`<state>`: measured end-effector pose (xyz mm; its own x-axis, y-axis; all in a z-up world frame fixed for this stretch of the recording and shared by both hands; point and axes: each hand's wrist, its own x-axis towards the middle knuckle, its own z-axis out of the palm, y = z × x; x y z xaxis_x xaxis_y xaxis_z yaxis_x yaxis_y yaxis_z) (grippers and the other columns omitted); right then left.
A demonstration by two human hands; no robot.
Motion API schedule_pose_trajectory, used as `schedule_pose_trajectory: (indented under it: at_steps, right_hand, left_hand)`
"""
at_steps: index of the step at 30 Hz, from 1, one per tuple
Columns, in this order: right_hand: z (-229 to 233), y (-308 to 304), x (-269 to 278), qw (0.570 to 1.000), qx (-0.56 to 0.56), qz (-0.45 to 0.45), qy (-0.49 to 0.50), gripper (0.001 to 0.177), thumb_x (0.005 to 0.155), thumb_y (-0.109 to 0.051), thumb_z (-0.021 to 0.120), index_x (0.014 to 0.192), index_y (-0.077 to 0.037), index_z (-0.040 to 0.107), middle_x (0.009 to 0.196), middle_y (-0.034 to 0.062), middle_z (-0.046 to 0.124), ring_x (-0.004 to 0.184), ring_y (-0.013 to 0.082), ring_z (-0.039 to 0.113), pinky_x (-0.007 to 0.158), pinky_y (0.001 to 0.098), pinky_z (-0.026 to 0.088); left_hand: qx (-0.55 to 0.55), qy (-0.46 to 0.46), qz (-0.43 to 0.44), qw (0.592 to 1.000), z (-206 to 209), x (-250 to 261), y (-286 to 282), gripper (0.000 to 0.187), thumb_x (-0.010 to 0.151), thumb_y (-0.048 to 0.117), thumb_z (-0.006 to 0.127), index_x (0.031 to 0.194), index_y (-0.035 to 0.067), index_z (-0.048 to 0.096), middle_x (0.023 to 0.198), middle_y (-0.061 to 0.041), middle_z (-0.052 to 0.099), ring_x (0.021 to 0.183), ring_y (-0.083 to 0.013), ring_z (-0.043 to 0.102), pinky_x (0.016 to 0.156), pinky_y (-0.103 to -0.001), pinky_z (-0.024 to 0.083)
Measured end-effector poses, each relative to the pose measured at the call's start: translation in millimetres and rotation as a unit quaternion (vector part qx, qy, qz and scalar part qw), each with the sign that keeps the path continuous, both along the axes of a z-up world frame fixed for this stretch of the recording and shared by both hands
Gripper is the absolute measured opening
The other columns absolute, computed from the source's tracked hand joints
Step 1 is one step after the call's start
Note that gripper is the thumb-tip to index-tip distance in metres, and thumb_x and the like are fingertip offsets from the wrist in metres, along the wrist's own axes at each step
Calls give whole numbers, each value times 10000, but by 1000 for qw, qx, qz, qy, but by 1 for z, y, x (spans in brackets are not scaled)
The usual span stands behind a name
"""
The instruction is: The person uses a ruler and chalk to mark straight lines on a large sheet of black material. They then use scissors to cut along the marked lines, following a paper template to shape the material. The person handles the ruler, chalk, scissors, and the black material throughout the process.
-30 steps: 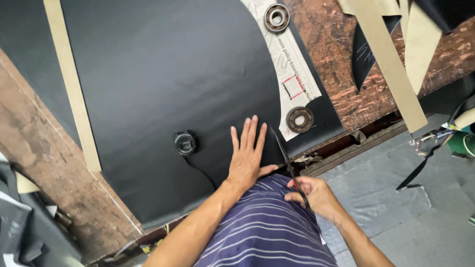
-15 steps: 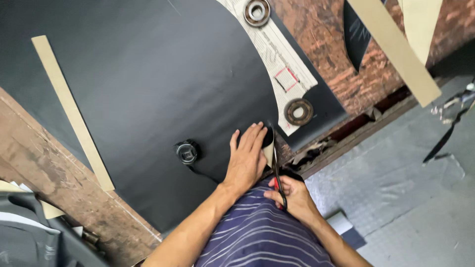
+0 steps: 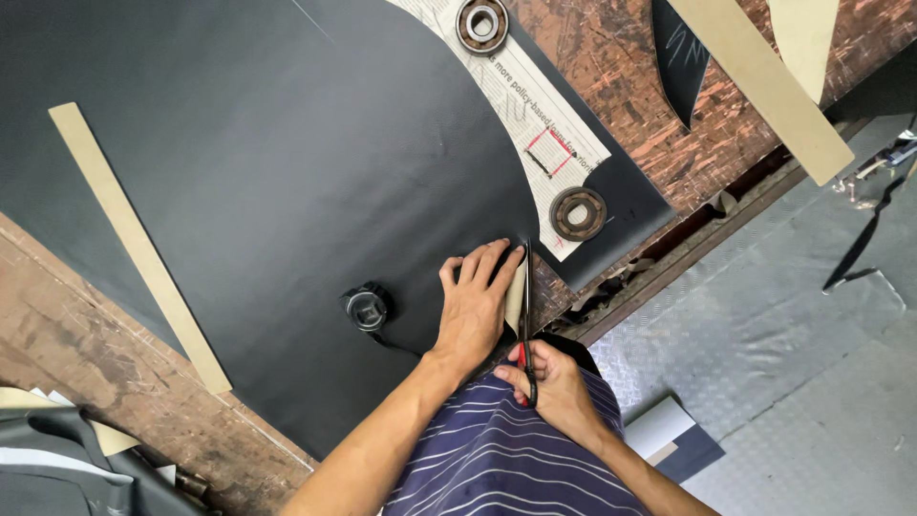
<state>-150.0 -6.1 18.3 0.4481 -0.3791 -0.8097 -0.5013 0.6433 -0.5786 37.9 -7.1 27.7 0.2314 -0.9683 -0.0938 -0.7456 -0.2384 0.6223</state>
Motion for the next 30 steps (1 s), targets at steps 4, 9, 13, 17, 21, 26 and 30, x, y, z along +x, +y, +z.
schedule_pose_trajectory:
  at_steps: [4, 9, 13, 17, 21, 26, 30]
  right_hand:
    - [-1, 1, 2, 1000, -1, -3, 8, 271, 830, -143, 824, 974, 3, 647, 691, 33, 698, 541, 70, 595, 495, 221, 490]
    - [-3, 2, 4, 1000, -1, -4, 12, 269, 833, -146, 820, 968, 1, 639, 707, 44, 718, 534, 72, 596, 485, 226, 494]
    - [-3, 2, 5, 1000, 1, 3, 11, 262, 841, -157, 812, 946, -4, 627, 694, 44, 712, 522, 75, 603, 481, 225, 504]
    - [-3, 2, 6, 1000, 3, 13, 13, 265, 855, -170, 808, 928, -2, 617, 658, 45, 664, 508, 77, 597, 466, 229, 498]
    - [-3, 0, 7, 1000, -11, 22, 10, 253, 851, -176, 804, 933, -15, 627, 655, 31, 675, 498, 75, 593, 459, 223, 491]
    - [-1, -3, 8, 1000, -8, 13, 18, 239, 843, -162, 811, 936, -26, 638, 659, 25, 673, 512, 72, 596, 476, 219, 498]
    - [-4, -5, 9, 1000, -4, -18, 1, 249, 836, -134, 817, 926, -16, 617, 678, 24, 662, 510, 70, 561, 467, 220, 456]
  left_hand:
    - [14, 15, -3, 1000, -1, 0, 0, 677, 757, -39, 634, 1423, 49, 550, 1461, -137, 519, 1358, -307, 468, 1088, -539, 314]
    - [12, 21, 4, 1000, -1, -1, 1, 687, 763, -46, 641, 1435, 52, 541, 1468, -135, 516, 1367, -304, 463, 1094, -540, 307]
    - [13, 6, 6, 1000, -1, -2, 2, 699, 761, -69, 626, 1443, 59, 542, 1479, -130, 515, 1377, -296, 466, 1104, -534, 306]
    - [14, 9, 8, 1000, -3, -3, 2, 710, 750, -70, 627, 1443, 59, 543, 1476, -129, 515, 1375, -295, 467, 1108, -536, 306]
    - [5, 8, 8, 1000, -4, -3, 2, 685, 771, -50, 633, 1442, 53, 540, 1478, -133, 510, 1374, -296, 465, 1104, -541, 304]
    - [3, 4, 10, 1000, -5, -3, 3, 670, 779, -44, 624, 1436, 65, 547, 1471, -134, 520, 1372, -296, 468, 1104, -541, 304]
    - [-4, 8, 18, 1000, -6, -4, 5, 638, 804, -29, 632, 1429, 72, 557, 1452, -127, 530, 1372, -294, 477, 1108, -539, 309]
